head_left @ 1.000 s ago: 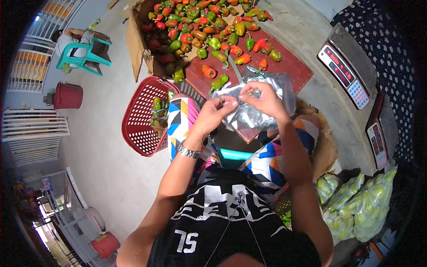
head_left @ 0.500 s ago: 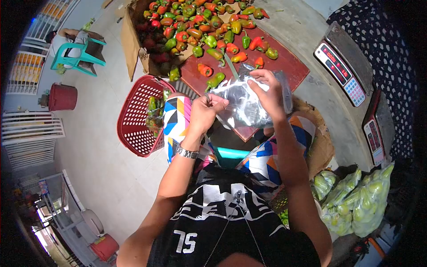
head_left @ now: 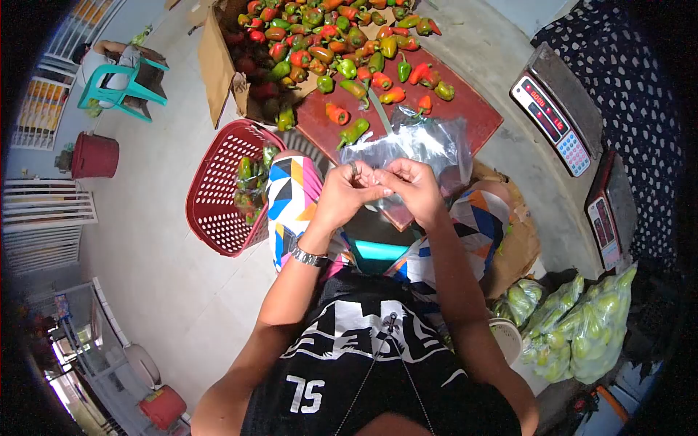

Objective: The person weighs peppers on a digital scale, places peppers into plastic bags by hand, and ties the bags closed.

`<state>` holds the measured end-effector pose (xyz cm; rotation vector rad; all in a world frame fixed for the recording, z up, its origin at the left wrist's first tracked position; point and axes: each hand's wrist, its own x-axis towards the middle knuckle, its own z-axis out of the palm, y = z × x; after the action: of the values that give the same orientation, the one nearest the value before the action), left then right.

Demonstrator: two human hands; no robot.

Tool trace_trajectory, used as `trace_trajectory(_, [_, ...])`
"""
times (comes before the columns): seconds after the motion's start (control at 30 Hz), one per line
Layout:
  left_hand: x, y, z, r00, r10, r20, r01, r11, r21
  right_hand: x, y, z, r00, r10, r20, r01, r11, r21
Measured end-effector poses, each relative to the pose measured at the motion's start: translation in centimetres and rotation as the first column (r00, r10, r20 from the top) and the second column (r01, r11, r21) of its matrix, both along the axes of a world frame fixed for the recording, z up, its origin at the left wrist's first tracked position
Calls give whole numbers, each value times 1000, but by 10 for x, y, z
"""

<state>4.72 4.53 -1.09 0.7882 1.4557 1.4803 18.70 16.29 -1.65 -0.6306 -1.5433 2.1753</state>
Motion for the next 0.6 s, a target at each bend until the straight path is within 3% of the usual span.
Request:
trace_trajectory(0.1, [-6,-8,-5,989,-80,121,78,997,21,8,-2,3,998,40,55,-42,998,38])
trace_trajectory(0.2, [-7,-17,-2,984,-114,137,112,993,27,12,-5,7,995,64,79,-71,993,91])
trace_trajectory(0.3, [-8,-24,-3,939,-124,319,100,991,92,16,-6,9,987,88,132,-101,990,98])
trace_trajectory(0.43, [-14,-28,9,929,-14,369,-22,995,93,19,-12,22,975,108,192,-108,994,-11])
trace_trajectory(0.53, [-23,-30,10,918,-4,398,-55,989,137,19,-10,26,972,25,235,-49,994,98])
trace_trajectory(0.6, [-23,-31,11,950,13,313,-55,990,127,17,-10,24,972,-29,233,-15,983,183])
